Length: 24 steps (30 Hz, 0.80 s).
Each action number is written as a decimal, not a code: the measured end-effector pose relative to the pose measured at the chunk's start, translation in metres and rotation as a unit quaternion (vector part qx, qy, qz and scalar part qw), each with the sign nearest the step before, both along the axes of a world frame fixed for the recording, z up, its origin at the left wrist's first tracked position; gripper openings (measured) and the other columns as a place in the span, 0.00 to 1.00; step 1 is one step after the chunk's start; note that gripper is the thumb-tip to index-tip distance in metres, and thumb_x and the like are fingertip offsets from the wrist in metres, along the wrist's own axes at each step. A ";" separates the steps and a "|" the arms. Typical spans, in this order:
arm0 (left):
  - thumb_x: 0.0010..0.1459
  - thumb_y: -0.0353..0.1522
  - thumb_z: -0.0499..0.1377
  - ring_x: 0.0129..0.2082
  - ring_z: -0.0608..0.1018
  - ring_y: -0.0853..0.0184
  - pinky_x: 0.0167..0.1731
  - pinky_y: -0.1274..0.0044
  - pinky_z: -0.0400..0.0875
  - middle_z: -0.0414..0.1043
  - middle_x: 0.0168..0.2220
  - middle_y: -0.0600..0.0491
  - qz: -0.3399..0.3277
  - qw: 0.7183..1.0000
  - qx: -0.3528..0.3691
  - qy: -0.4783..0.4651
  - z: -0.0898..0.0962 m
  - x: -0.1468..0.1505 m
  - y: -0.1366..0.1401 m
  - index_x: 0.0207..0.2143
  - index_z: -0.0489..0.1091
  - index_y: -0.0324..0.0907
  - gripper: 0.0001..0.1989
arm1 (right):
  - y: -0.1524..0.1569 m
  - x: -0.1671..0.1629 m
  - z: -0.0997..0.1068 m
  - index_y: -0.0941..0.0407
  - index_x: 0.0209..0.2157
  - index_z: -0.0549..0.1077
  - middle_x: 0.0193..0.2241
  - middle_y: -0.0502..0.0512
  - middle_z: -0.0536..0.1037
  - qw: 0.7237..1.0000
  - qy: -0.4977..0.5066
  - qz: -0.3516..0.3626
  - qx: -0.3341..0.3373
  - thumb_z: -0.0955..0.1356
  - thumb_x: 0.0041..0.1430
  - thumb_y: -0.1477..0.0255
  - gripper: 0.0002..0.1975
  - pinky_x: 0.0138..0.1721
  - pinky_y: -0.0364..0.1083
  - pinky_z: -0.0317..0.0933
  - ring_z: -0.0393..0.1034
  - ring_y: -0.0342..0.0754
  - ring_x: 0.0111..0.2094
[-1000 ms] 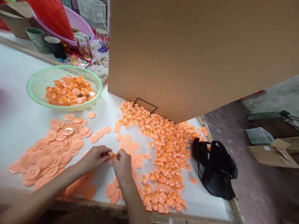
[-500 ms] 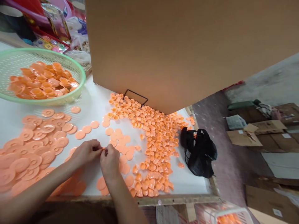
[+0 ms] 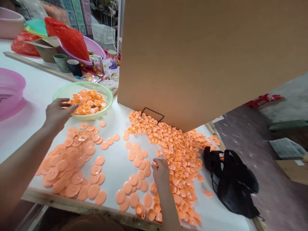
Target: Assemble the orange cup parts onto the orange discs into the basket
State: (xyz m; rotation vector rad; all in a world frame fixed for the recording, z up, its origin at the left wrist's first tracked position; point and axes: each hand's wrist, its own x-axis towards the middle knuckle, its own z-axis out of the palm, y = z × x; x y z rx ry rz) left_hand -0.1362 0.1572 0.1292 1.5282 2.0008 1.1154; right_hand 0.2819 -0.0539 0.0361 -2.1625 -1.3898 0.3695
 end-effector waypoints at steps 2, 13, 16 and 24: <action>0.53 0.41 0.59 0.31 0.73 0.68 0.33 0.76 0.64 0.74 0.35 0.53 -0.045 0.998 -0.031 0.014 -0.004 0.000 -0.017 0.42 0.72 0.39 0.18 | -0.001 -0.003 0.000 0.55 0.29 0.78 0.29 0.56 0.76 0.997 0.058 -0.042 0.023 0.69 0.41 0.68 0.11 0.42 0.55 0.66 0.71 0.53 0.32; 0.51 0.24 0.53 0.32 0.72 0.69 0.32 0.78 0.62 0.69 0.35 0.53 -0.420 0.898 -0.125 0.051 -0.099 0.117 -0.155 0.35 0.70 0.42 0.10 | -0.009 -0.070 0.019 0.59 0.32 0.76 0.29 0.56 0.79 0.849 0.500 -0.161 0.060 0.72 0.43 0.65 0.15 0.32 0.47 0.72 0.76 0.50 0.29; 0.57 0.25 0.49 0.35 0.73 0.67 0.36 0.76 0.65 0.70 0.38 0.50 -0.420 0.903 -0.091 0.015 -0.103 0.124 -0.149 0.39 0.71 0.42 0.13 | -0.008 -0.088 0.019 0.58 0.33 0.77 0.29 0.55 0.78 0.887 0.448 -0.107 0.038 0.71 0.46 0.64 0.13 0.33 0.48 0.71 0.75 0.48 0.29; 0.58 0.32 0.57 0.41 0.70 0.60 0.39 0.70 0.60 0.72 0.37 0.49 -0.449 0.882 -0.097 0.103 -0.101 0.127 -0.159 0.36 0.74 0.44 0.06 | -0.004 -0.105 0.003 0.54 0.27 0.73 0.22 0.48 0.73 0.976 0.213 -0.028 -0.023 0.65 0.45 0.72 0.06 0.27 0.43 0.63 0.68 0.45 0.23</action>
